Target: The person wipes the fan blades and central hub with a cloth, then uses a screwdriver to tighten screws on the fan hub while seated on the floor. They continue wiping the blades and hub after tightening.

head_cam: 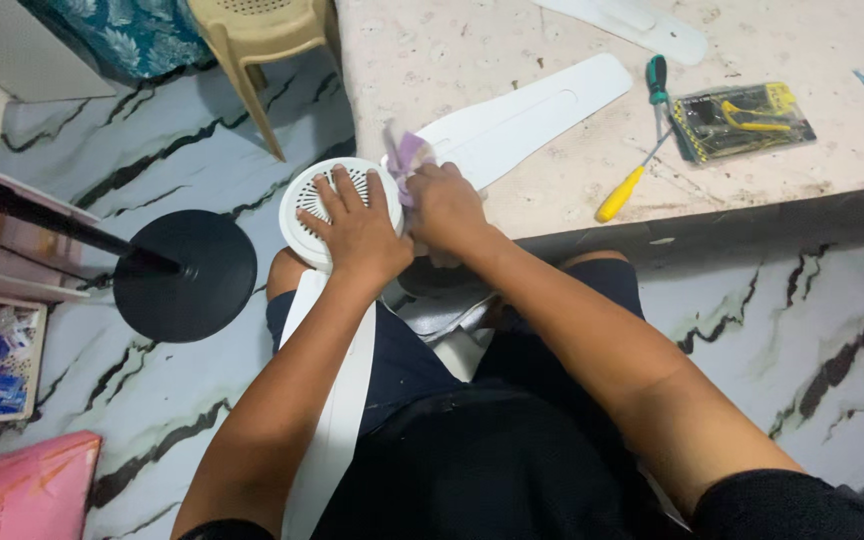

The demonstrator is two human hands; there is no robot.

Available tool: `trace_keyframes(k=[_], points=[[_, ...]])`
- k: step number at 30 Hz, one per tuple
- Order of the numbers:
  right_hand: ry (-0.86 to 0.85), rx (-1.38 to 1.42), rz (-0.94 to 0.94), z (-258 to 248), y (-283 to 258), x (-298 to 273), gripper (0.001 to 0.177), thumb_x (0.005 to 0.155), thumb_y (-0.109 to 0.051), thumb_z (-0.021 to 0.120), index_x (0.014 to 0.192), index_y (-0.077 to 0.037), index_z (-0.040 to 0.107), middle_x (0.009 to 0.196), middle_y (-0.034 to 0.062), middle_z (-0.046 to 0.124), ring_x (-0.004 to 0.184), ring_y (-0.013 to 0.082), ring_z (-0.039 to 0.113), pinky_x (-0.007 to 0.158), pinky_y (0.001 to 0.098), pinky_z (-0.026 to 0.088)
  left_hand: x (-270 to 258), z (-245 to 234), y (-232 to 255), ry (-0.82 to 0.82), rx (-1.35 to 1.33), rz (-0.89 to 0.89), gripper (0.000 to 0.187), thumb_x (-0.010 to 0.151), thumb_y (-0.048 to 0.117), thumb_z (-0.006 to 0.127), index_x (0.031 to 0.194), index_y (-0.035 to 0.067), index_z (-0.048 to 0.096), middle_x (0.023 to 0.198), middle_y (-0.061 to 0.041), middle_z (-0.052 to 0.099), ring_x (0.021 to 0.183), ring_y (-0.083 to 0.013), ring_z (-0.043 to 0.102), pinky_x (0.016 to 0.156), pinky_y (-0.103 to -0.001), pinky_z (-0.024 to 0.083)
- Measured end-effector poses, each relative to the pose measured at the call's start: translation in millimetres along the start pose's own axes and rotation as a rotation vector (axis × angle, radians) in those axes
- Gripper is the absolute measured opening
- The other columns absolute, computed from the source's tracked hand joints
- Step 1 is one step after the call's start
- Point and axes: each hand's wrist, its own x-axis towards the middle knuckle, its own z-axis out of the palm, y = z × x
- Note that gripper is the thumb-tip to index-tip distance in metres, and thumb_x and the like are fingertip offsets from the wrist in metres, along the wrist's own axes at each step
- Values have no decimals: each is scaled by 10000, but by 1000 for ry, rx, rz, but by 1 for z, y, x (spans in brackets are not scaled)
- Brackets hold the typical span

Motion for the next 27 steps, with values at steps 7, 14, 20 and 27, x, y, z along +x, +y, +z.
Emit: trace_keyframes(k=[7, 14, 20, 27], points=[[29, -110, 86, -8, 18, 3, 272, 697, -118, 736, 963, -58, 721, 1043, 155, 671, 989, 393, 602, 826, 490, 513, -1, 8, 1, 89, 73, 37, 1060, 728, 392, 789, 1574, 28, 264, 1603, -362, 121, 1476, -592, 31, 1031, -863, 81], [107, -170, 242, -20, 48, 14, 265, 790, -105, 643, 1035, -69, 737, 1111, 144, 675, 1036, 392, 597, 862, 487, 518, 5, 10, 4, 39, 143, 20, 1107, 671, 282, 849, 1568, 13, 259, 1594, -367, 127, 1457, -622, 47, 989, -882, 110], [84, -148, 204, -1, 17, 15, 275, 752, -137, 681, 1015, -87, 744, 1091, 181, 666, 1004, 405, 598, 818, 507, 513, 8, 15, 4, 90, 186, 44, 1086, 642, 202, 868, 1559, 53, 306, 1579, -373, 164, 1431, -644, 84, 959, -896, 126], [-81, 73, 183, -18, -12, -6, 311, 750, -183, 707, 1044, -87, 741, 1072, 169, 701, 1020, 412, 621, 877, 494, 523, 1, 18, -1, 181, 156, 84, 1067, 613, 186, 866, 1547, 71, 362, 1568, -356, 220, 1427, -632, 136, 958, -894, 141]])
